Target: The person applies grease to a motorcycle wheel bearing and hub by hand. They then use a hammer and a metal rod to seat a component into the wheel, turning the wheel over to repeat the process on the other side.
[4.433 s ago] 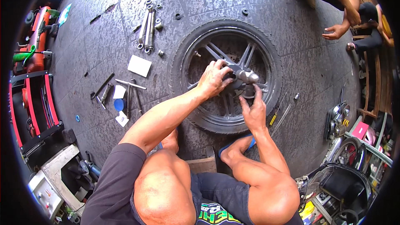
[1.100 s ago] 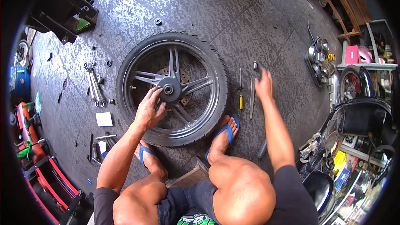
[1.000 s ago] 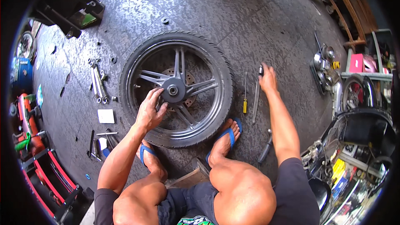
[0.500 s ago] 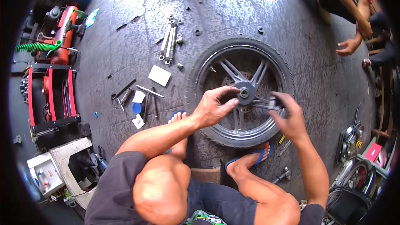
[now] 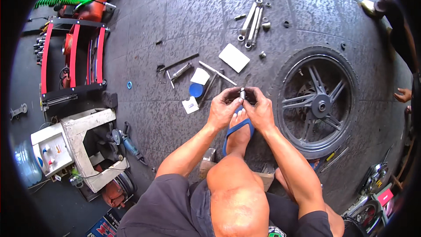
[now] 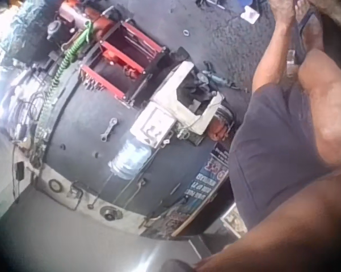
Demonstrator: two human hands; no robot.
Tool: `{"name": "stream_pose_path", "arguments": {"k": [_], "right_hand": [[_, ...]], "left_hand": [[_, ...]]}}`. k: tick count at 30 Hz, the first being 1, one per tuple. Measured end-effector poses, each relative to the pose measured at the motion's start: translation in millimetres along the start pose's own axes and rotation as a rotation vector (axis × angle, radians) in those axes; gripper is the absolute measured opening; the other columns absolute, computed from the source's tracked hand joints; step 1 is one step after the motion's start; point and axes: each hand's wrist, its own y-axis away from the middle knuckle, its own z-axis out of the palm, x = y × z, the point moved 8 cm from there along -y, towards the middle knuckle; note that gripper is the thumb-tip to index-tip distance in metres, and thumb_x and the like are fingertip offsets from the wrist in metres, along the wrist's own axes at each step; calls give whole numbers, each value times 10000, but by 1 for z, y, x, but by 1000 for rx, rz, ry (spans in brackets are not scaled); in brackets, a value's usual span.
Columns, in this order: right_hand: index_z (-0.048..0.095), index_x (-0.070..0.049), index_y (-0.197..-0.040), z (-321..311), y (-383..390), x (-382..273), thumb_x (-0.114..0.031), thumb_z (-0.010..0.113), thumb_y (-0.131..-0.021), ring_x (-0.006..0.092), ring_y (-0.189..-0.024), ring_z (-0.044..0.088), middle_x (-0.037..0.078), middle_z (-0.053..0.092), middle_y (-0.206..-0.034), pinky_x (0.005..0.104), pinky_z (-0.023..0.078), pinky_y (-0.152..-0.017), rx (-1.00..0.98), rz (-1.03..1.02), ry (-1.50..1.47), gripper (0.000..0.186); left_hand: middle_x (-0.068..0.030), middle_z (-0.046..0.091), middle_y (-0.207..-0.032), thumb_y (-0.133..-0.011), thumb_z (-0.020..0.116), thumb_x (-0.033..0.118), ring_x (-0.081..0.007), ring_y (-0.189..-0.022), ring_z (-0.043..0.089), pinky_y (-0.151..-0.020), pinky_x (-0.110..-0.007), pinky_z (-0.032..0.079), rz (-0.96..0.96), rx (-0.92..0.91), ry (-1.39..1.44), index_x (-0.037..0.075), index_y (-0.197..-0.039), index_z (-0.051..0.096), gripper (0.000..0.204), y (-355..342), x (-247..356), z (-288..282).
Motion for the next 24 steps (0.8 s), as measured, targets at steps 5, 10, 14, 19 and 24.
{"name": "stream_pose_path", "arguments": {"k": [5,10,14,19,24], "right_hand": [[637,1,-1164,19,-10,27,-71,748,-863,192,-941,719,137,737,-1038,329,575,-828,-63,53,110,329],[610,5,-1151,26,-11,34,-94,746,-866,197,-905,711,135,724,-995,336,574,-793,-140,98,70,331],[597,14,-1127,35,-12,35,-95,732,-868,200,-860,706,147,715,-946,341,568,-761,-217,119,71,311],[588,22,-1120,41,-11,37,-91,719,-873,217,-857,705,153,711,-944,355,562,-759,-230,104,60,302],[580,26,-1106,45,-7,50,-69,705,-856,282,-870,708,174,698,-956,382,557,-789,-235,102,62,295]], "left_hand": [[-131,712,-1131,-916,721,71,-176,-1055,673,-939,-319,546,26,79,-41,-51,-1237,619,358,-4,-24,-22],[-122,714,-1106,-903,744,82,-173,-1045,670,-936,-321,547,-63,36,23,-39,-1202,626,344,-1,-38,-29],[-114,697,-1095,-894,781,110,-161,-1006,664,-897,-314,566,-107,5,38,-39,-1191,612,373,-3,-41,-39],[-112,701,-1088,-891,785,110,-159,-997,671,-890,-313,573,-134,42,29,-40,-1194,610,381,2,-46,-43],[-111,705,-1078,-899,772,96,-150,-988,675,-884,-300,569,-148,44,-59,-38,-1195,611,363,7,-47,-42]]}}
